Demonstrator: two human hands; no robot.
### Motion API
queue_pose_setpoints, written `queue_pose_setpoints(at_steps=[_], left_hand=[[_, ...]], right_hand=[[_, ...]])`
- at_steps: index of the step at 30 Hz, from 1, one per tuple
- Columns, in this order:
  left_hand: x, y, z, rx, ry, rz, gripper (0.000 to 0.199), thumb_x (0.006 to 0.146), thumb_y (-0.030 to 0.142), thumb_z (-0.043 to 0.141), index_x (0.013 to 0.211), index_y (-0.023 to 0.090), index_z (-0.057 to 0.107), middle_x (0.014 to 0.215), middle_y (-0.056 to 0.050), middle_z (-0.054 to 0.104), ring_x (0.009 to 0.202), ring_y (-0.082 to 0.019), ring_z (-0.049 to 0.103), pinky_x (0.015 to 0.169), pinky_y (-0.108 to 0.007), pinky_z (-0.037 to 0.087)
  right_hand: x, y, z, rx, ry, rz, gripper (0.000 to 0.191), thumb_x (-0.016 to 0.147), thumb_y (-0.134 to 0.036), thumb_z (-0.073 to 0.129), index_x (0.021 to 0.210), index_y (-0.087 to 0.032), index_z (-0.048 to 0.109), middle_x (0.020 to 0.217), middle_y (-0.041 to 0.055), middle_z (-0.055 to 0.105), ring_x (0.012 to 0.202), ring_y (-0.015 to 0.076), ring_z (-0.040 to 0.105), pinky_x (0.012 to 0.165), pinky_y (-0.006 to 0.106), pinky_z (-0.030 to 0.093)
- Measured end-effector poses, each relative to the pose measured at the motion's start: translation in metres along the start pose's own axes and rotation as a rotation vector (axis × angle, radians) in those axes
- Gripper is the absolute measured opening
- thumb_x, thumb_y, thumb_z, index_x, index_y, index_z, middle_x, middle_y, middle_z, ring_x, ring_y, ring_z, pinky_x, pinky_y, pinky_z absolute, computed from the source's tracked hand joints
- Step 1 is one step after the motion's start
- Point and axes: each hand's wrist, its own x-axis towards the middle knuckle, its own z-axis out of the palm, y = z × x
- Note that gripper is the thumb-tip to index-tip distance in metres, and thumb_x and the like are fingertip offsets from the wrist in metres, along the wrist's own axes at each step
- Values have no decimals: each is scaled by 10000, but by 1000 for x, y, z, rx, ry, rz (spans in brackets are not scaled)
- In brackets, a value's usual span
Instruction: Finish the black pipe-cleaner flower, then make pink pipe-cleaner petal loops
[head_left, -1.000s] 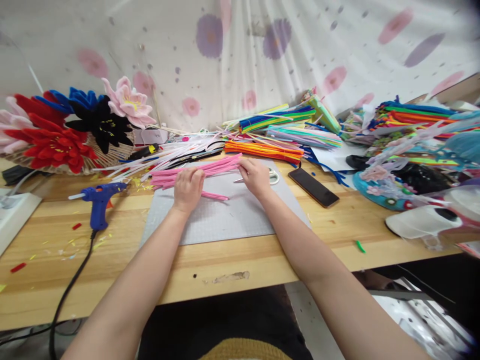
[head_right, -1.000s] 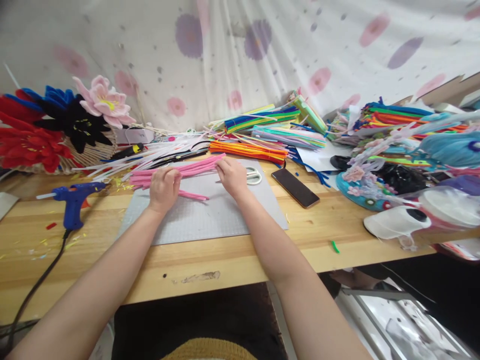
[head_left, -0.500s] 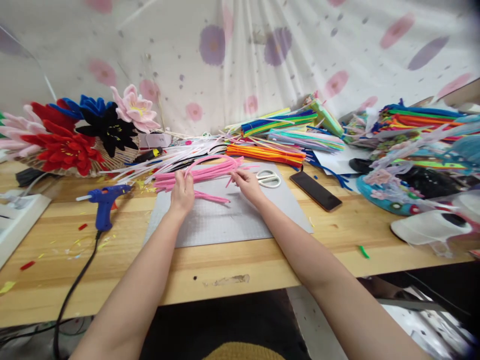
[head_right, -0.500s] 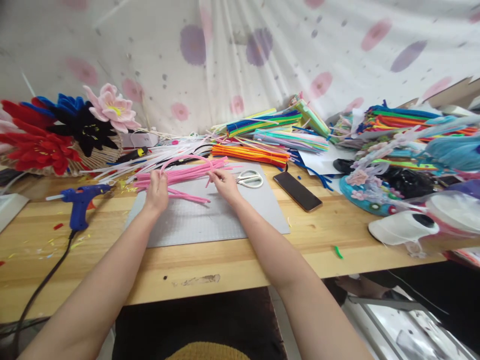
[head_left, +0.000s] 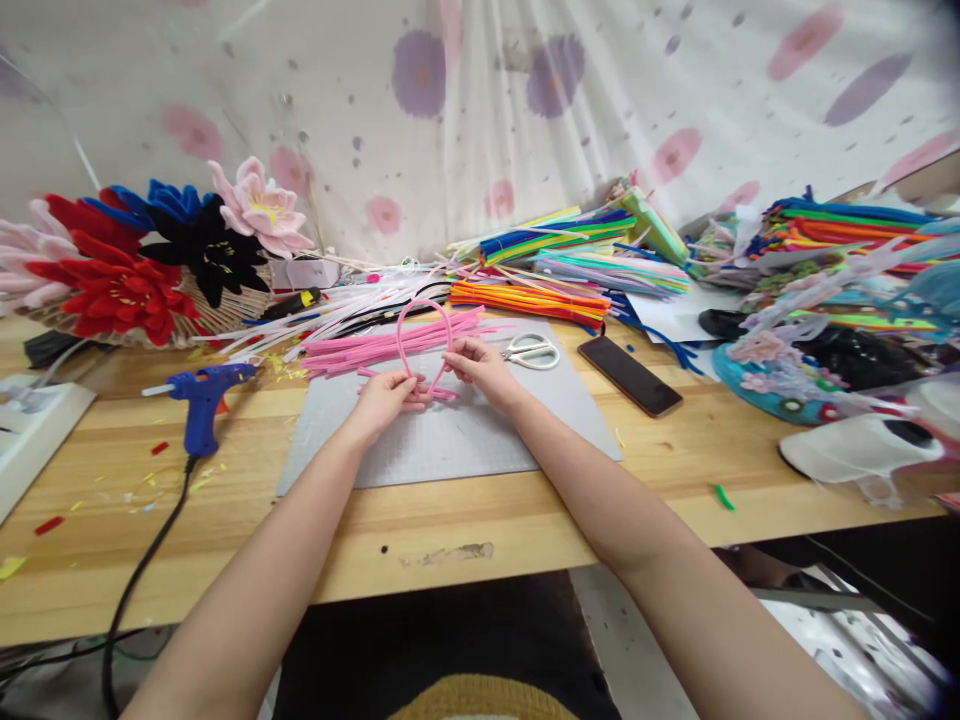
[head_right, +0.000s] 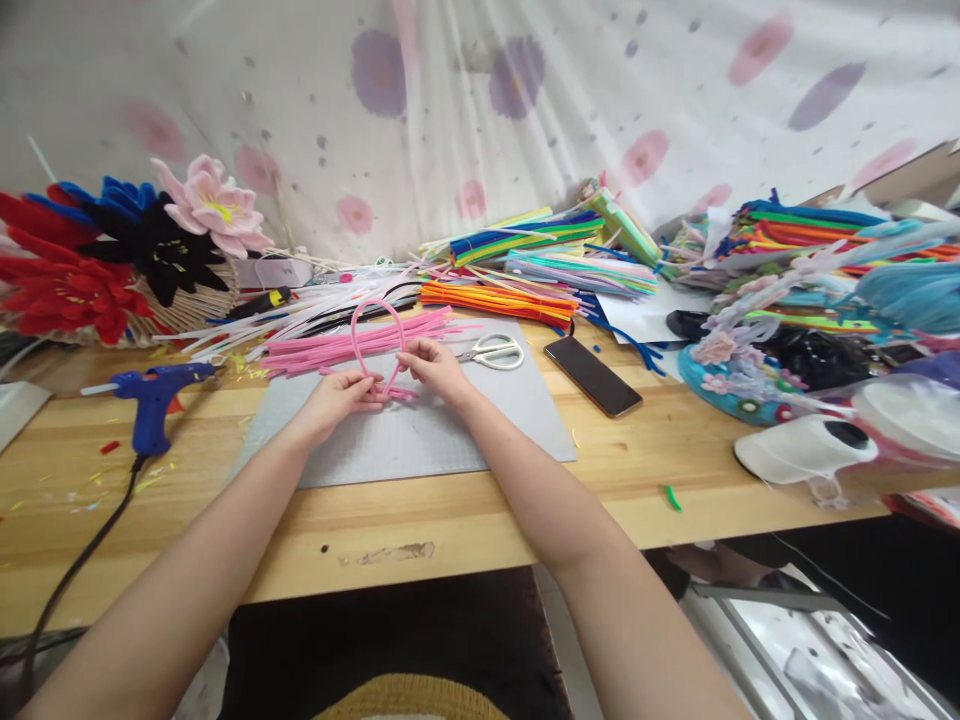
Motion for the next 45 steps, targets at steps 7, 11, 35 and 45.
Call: queue_pose_setpoints(at_steps=[7, 11, 35, 45], left_hand=[[2, -11, -1, 15, -76, 4, 264, 643, 269, 737, 839, 105, 673, 787, -81, 705, 730, -174, 675, 670, -298, 546], [4, -12, 0, 48, -53, -13, 251, 666, 266, 716, 864, 116, 677, 823, -88, 711, 763, -189, 682, 626, -284, 544], [-2, -5, -3, 196, -219, -37, 208, 601, 262, 737, 749, 121, 696, 752, -90, 705, 632, -151, 649, 560, -254, 515], [-5, 3, -6, 340, -341, -152, 188, 578, 211, 742, 719, 110, 669, 655, -58, 682, 588, -126, 629, 543, -226, 494]], right_hand=[[1, 4, 4, -111, -51, -8, 284, 654, -448, 661, 667, -195, 532, 618, -25, 599, 496, 73, 449, 459, 204, 347], [1, 6, 3, -108, -69, 6, 274, 660, -433, 652, 668, -191, 524, 614, -24, 610, 465, 66, 438, 437, 201, 335], [-1, -1, 0, 106, -59, 132, 281, 618, -390, 713, 687, -175, 545, 474, -89, 377, 406, 32, 284, 386, 190, 187], [6, -5, -35, 346, 68, 297, 349, 529, -344, 787, 640, -151, 518, 445, -107, 314, 369, 0, 220, 368, 166, 100]])
